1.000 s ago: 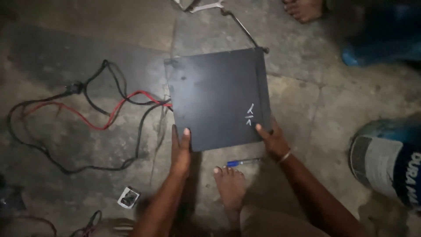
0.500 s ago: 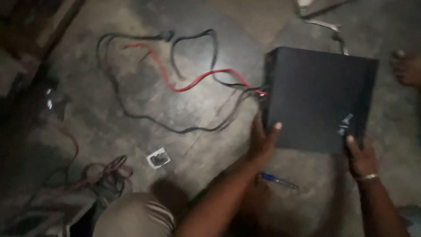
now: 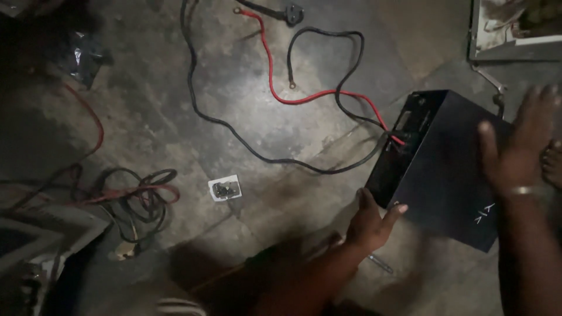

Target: The person is working on a black electronic device, possibly a power supply unit, on the floor. They open and close the casing, use a screwdriver to tighten screws, and handle wires connected to the device.

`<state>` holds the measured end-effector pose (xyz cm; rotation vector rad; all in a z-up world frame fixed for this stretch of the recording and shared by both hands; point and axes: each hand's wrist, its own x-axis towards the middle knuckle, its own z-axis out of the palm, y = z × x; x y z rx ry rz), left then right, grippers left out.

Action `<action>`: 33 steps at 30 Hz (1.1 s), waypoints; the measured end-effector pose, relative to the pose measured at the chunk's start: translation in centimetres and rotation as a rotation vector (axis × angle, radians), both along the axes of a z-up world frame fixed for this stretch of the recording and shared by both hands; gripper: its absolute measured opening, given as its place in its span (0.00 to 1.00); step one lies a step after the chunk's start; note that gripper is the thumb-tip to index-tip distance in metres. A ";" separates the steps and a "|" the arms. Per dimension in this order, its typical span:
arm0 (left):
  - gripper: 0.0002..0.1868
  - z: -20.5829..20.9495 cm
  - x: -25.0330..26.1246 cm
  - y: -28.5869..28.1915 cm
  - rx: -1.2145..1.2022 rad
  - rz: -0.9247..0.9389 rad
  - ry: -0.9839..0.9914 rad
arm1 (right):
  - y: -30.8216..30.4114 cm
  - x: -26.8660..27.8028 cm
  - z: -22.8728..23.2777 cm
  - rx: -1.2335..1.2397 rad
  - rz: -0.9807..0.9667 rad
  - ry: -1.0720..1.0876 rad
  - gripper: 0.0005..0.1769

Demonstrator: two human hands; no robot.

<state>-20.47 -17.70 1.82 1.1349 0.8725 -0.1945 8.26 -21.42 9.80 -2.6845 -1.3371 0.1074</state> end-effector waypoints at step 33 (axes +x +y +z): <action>0.52 -1.1 -0.3 0.4 0.085 0.074 -0.004 | 5.4 1.1 -5.5 0.014 -0.050 0.108 0.25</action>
